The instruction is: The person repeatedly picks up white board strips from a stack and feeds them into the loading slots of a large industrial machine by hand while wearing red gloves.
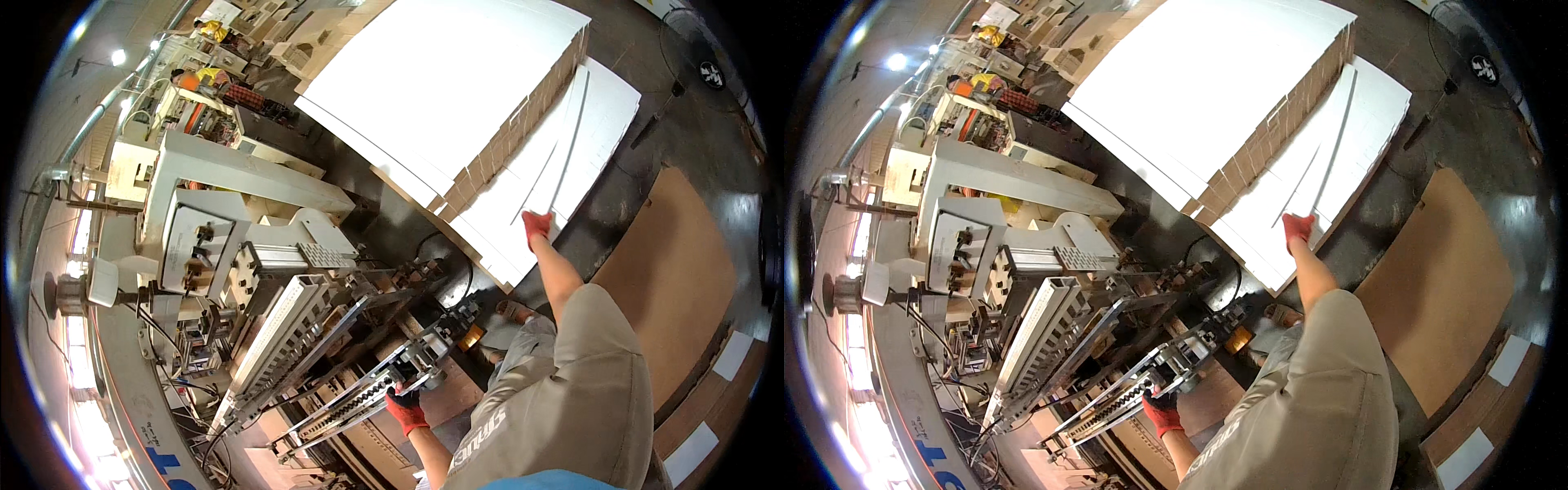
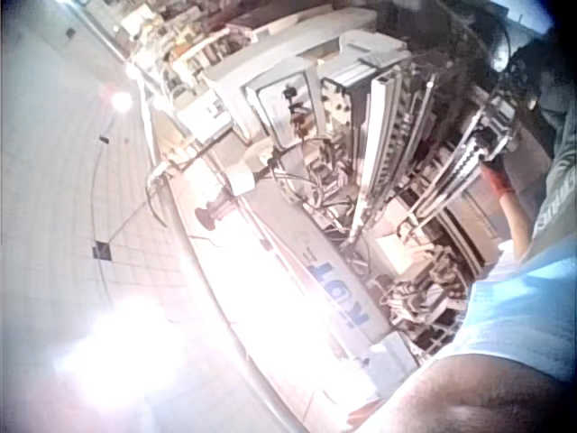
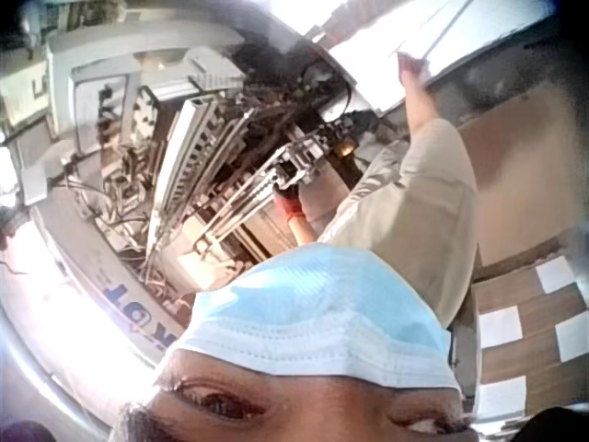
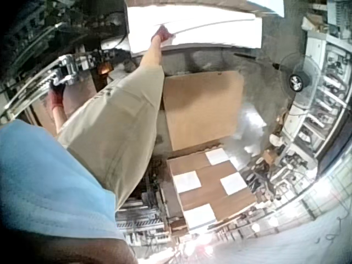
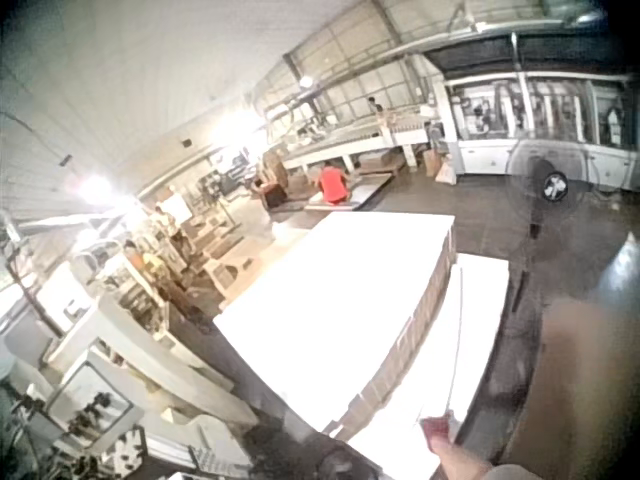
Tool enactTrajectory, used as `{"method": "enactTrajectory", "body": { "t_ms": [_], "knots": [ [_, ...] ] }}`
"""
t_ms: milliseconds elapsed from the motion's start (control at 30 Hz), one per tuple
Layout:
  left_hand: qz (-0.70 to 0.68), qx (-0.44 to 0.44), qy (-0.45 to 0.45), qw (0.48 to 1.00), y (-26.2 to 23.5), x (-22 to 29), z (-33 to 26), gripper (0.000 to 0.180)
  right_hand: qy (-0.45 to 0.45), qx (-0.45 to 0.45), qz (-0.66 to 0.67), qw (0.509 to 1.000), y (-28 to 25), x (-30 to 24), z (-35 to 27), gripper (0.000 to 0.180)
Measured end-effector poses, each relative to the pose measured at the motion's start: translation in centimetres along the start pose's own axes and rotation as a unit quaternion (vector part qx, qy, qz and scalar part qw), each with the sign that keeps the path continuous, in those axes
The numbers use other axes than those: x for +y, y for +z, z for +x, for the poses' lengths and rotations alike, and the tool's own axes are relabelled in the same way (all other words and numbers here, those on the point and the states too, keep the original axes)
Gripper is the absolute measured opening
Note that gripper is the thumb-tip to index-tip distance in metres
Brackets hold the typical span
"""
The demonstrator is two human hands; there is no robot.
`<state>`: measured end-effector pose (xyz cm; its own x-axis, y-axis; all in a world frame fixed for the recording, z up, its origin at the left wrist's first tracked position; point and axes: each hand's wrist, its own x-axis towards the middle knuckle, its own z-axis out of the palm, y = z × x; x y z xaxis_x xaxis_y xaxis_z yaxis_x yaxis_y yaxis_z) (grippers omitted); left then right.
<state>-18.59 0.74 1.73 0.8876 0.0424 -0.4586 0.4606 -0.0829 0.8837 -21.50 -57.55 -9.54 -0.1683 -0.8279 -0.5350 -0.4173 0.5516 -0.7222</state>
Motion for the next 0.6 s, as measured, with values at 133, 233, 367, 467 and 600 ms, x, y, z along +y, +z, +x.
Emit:
{"method": "enactTrajectory", "body": {
  "t_ms": [133,233,367,467,600],
  "knots": [
    [0.172,-0.01,0.041,0.984,-1.3,0.2,0.1,0.042,-0.098,0.033,0.103,0.989,-8.0,3.0,-2.9,0.051],
    [-0.155,-0.26,-0.3,0.905,-2.7,5.3,-1.6,0.05,-0.149,0.056,0.032,0.987,-14.8,4.5,-7.7,0.049],
    [0.264,-0.327,-0.222,0.88,0.3,13.4,-4.6,0.05,-0.193,0.086,-0.07,0.975,-21.3,6.0,-14.1,0.038],
    [0.26,-0.423,-0.042,0.867,5.1,18.2,-6.1,0.035,-0.278,0.146,-0.094,0.945,-22.7,6.7,-16.7,0.042],
    [0.19,-0.515,0.205,0.81,12.2,23.5,-8.3,0.065,-0.411,0.189,-0.048,0.89,-21.2,6.0,-17.1,0.056]
  ]
}}
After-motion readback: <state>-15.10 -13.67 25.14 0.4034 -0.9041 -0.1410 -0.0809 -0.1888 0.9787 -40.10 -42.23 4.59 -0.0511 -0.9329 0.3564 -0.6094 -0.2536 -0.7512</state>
